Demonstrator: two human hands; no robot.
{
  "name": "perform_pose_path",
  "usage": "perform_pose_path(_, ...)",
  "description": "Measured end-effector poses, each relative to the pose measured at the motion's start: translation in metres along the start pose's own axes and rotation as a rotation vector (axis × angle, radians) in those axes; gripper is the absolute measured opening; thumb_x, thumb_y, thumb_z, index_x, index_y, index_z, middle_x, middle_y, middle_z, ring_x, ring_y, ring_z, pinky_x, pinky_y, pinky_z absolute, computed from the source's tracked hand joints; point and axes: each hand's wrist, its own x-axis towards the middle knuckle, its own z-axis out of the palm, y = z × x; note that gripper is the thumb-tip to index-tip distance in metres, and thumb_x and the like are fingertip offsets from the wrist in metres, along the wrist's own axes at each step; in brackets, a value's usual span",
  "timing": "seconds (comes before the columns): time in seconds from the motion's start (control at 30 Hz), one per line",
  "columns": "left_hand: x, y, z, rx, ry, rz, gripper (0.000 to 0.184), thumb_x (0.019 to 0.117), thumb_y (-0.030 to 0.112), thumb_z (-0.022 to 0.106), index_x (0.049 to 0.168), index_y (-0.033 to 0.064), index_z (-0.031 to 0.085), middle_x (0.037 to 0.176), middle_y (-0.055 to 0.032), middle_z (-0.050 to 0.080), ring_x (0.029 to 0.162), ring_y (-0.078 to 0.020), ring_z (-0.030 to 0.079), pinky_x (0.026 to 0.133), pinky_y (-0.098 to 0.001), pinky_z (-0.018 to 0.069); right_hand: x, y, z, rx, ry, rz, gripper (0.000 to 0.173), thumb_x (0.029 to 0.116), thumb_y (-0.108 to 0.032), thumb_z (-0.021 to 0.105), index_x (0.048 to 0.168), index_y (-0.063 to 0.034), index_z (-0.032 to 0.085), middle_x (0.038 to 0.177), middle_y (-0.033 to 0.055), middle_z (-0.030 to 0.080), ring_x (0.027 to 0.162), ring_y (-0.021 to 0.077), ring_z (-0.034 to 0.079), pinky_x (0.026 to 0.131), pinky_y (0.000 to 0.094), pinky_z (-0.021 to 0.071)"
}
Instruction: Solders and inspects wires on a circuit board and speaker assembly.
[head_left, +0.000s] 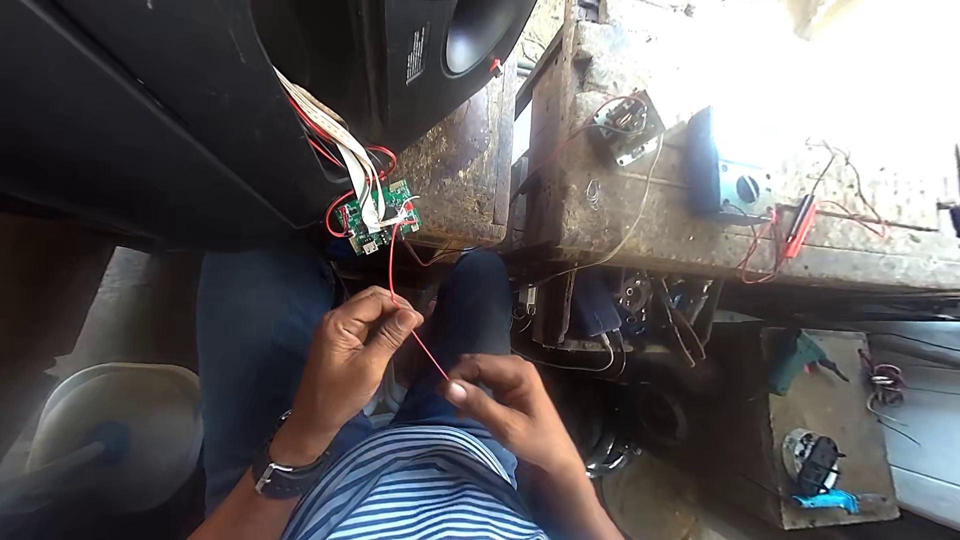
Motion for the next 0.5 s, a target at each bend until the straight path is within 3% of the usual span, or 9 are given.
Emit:
perform_pose_path(0.17, -0.001, -0.002, -0.008, 0.041, 0.074, -0.053, 0.012, 0.1013, 0.012, 0.059, 0.097, 0.0077, 0.070, 0.092, -0.0023, 0.068, 0.079, -0.0134, 0.066, 0.073, -0.0274, 0.0593, -0.052, -0.046, -0.068, -0.080, 0.008, -0.054, 0.023, 0.1021, -0.031, 0.065, 0.097, -0.0104, 0.073, 0.079, -0.0045, 0.068, 0.069, 0.0004, 0.061, 0.065, 0.0187, 0.0536)
perform_pose_path(0.3, -0.003, -0.006, -0.010, 0.140, 0.046, -0.078, 0.014, 0.1013, 0.017, 0.061, 0.096, 0.0090, 0.070, 0.091, -0.0015, 0.068, 0.076, -0.0127, 0.067, 0.068, -0.0276, 0.0597, -0.085, -0.070, -0.109, -0.225, 0.148, -0.051, 0.016, 0.1006, -0.027, 0.067, 0.106, -0.0143, 0.075, 0.091, -0.0071, 0.071, 0.078, 0.0006, 0.063, 0.073, 0.0178, 0.0531)
perform_pose_path(0.37, -0.008, -0.007, -0.012, 0.302, 0.014, -0.091, 0.016, 0.1006, 0.026, 0.063, 0.098, 0.0127, 0.071, 0.089, 0.0017, 0.068, 0.072, -0.0087, 0.065, 0.064, -0.0255, 0.0577, -0.089, -0.073, -0.112, -0.385, 0.228, 0.006, 0.014, 0.1004, -0.022, 0.067, 0.106, -0.0127, 0.075, 0.093, -0.0073, 0.072, 0.078, -0.0005, 0.065, 0.071, 0.0154, 0.0544)
perform_pose_path(0.43, -0.016, -0.001, -0.014, 0.540, 0.068, -0.050, 0.027, 0.0979, 0.035, 0.066, 0.115, 0.0143, 0.066, 0.101, 0.0008, 0.068, 0.075, -0.0081, 0.065, 0.063, -0.0272, 0.0568, -0.085, -0.068, -0.107, -0.556, 0.273, 0.083, 0.013, 0.0990, -0.017, 0.067, 0.102, -0.0078, 0.075, 0.089, -0.0050, 0.072, 0.073, -0.0011, 0.063, 0.065, 0.0148, 0.0540)
perform_pose_path(0.5, -0.026, 0.015, -0.012, 0.681, 0.167, 0.066, 0.049, 0.0965, 0.035, 0.069, 0.134, 0.0055, 0.057, 0.125, -0.0144, 0.063, 0.089, -0.0194, 0.066, 0.068, -0.0378, 0.0572, -0.076, -0.057, -0.095, -0.669, 0.274, 0.130, 0.015, 0.0988, -0.018, 0.067, 0.101, -0.0060, 0.076, 0.084, -0.0036, 0.072, 0.069, -0.0018, 0.061, 0.062, 0.0152, 0.0524)
